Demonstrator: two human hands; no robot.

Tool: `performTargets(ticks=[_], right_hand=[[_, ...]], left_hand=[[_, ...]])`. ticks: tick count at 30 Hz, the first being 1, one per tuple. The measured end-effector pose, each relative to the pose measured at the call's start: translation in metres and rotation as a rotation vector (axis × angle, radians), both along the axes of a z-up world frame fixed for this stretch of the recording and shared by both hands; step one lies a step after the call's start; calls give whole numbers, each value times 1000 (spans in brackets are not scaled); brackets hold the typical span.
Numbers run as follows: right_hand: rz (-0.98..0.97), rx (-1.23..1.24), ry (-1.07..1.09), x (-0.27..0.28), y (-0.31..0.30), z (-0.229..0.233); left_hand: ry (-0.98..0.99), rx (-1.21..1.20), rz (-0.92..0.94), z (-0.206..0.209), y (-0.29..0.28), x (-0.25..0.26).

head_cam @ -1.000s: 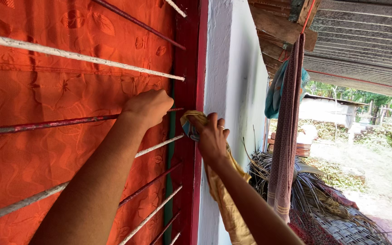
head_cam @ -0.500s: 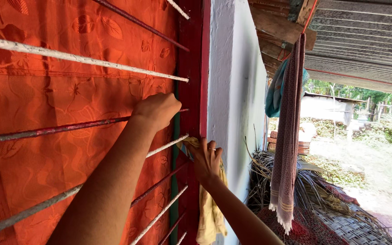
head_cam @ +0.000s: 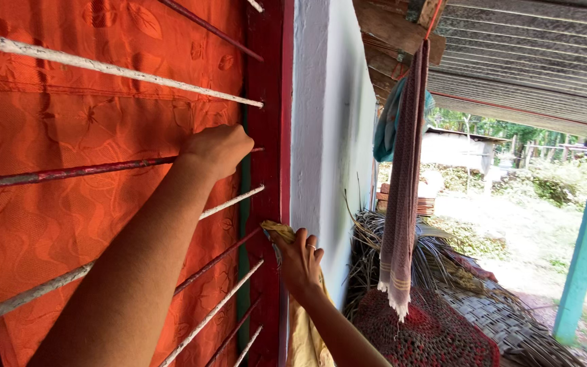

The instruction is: The person cleans a window grill by hand using a yellow cloth, dipping the cloth into a small metal bowl containing a liquid and wiping the horizontal and vertical bars of the grill.

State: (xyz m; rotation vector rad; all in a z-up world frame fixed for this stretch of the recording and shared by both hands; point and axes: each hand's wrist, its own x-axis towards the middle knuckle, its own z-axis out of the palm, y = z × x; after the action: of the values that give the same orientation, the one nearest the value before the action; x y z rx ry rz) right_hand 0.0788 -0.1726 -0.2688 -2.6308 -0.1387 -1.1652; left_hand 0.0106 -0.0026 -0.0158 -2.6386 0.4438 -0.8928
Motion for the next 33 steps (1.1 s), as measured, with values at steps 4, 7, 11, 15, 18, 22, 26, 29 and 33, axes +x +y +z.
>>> performTargets(ticks=[4, 7, 11, 15, 18, 22, 26, 29, 33], right_hand=[[169, 368, 154, -17, 1, -6], [409, 608, 56, -19, -12, -16], [788, 673, -127, -24, -32, -16], [943, 862, -70, -55, -35, 2], [1047, 1072, 71, -89, -29, 16], [1204, 1014, 53, -132, -19, 21], [1425, 903, -34, -179, -11, 9], [1465, 970, -30, -214, 0, 9], [1404, 1136, 6, -265, 28, 21]], left_hand=[[-41, 10, -40, 1, 0, -3], [-83, -6, -73, -1, 1, -3], [-97, -123, -95, -12, 3, -2], [-230, -81, -141, -28, 7, -5], [-310, -7, -266, -41, 14, -20], [-320, 54, -249, -53, 20, -68], [-388, 49, -314, -67, 26, -133], [-400, 75, -323, -71, 31, -184], [-455, 128, -385, -76, 39, -255]])
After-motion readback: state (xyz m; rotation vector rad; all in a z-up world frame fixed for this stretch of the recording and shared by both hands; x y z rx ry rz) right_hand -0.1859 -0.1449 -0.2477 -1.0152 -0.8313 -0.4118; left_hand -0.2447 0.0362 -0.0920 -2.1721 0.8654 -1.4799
